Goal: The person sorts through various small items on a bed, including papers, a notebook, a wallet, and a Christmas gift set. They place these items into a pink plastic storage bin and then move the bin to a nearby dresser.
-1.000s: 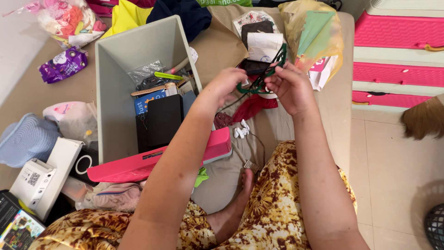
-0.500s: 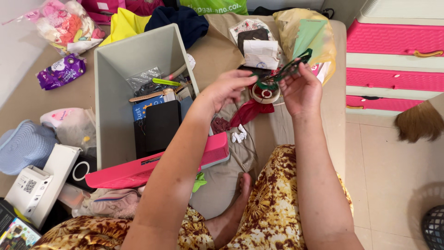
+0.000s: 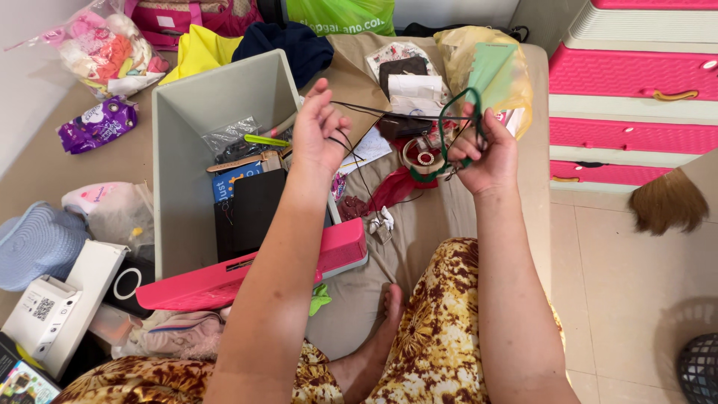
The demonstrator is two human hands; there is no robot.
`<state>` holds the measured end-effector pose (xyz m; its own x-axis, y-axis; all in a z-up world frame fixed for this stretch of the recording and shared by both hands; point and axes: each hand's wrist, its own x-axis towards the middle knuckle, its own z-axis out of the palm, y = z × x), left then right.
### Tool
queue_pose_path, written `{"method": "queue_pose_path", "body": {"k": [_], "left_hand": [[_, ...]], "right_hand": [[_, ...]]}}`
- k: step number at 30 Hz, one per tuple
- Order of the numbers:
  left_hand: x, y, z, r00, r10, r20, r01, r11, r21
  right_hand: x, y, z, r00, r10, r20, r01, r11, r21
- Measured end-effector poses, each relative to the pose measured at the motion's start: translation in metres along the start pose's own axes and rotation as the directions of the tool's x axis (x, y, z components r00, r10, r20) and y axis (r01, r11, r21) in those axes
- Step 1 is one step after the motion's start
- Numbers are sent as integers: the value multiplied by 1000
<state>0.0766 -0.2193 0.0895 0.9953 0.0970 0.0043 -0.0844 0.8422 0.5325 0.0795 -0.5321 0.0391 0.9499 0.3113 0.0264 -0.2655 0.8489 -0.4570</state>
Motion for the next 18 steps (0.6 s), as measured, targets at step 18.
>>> {"method": "queue_pose_path", "body": {"k": [18], "left_hand": [[42,90,27,981,167,99,-140,961,-237]], "right_hand": [[-93,-91,21,717,-376,-586,-394,476,-787]]}}
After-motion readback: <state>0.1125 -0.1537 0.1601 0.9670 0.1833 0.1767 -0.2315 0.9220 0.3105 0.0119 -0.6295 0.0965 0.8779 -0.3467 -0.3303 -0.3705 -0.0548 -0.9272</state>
